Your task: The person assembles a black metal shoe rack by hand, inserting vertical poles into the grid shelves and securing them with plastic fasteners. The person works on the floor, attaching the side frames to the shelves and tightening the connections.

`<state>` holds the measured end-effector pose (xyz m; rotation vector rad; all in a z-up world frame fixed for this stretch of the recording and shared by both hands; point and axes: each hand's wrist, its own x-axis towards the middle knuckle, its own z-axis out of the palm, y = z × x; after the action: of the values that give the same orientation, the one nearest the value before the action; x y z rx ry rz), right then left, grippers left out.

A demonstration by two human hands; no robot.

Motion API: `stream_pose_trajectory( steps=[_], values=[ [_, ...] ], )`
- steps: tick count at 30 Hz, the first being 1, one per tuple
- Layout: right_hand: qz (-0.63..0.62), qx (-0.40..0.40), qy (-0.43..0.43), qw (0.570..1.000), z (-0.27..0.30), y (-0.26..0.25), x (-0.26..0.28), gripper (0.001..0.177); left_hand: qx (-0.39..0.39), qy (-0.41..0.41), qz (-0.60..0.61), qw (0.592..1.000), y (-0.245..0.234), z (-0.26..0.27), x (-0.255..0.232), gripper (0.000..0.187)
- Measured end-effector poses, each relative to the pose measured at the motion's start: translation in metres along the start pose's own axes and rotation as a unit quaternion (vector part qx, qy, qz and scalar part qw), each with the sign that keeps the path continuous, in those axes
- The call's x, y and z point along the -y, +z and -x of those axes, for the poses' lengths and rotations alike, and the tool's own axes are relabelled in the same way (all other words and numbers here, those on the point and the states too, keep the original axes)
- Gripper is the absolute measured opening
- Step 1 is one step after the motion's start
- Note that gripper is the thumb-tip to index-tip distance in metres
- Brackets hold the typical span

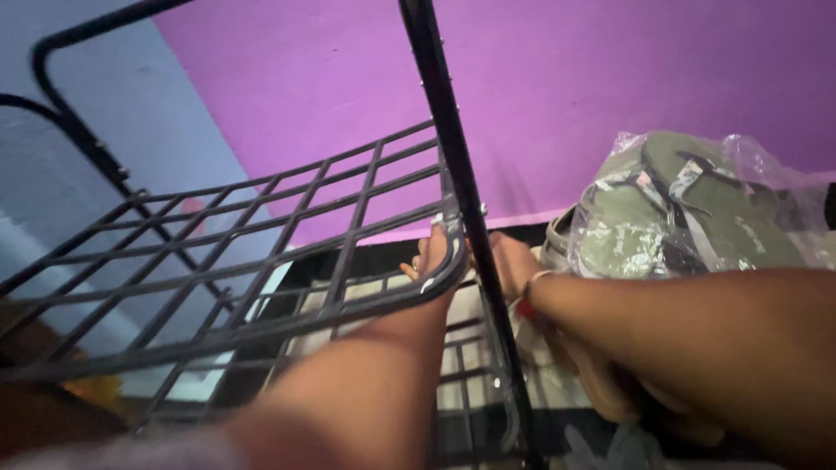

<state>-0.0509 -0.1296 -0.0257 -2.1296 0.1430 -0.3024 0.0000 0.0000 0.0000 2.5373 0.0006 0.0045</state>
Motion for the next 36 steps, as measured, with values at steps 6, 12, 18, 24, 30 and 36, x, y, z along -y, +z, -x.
stream_pose_trajectory(
  steps=[6,12,18,24,30,36],
  values=[
    [0.05,-0.104,-0.01,0.993,0.077,-0.041,0.065,0.031,0.157,0.051,-0.197,0.966,-0.118,0.222,0.01,0.117],
    [0.203,0.107,-0.096,0.969,0.044,-0.158,0.17,0.028,0.537,0.271,-0.348,0.719,-0.31,0.37,-0.041,0.057],
    [0.368,0.261,-0.127,0.883,0.03,-0.257,0.263,0.03,0.325,0.159,-0.199,0.911,-0.455,0.335,-0.11,0.02],
    [0.024,0.205,0.092,0.974,0.031,-0.254,0.285,0.034,-0.025,0.299,-0.112,0.947,-0.341,0.076,-0.122,0.022],
    [-0.041,0.144,0.022,0.988,-0.02,-0.219,0.267,0.034,0.021,0.256,-0.031,0.966,-0.265,-0.063,-0.106,0.016],
    [-0.105,0.197,0.009,0.975,-0.052,-0.218,0.267,0.031,0.143,0.264,0.243,0.922,-0.239,-0.108,-0.095,0.014]
  ],
)
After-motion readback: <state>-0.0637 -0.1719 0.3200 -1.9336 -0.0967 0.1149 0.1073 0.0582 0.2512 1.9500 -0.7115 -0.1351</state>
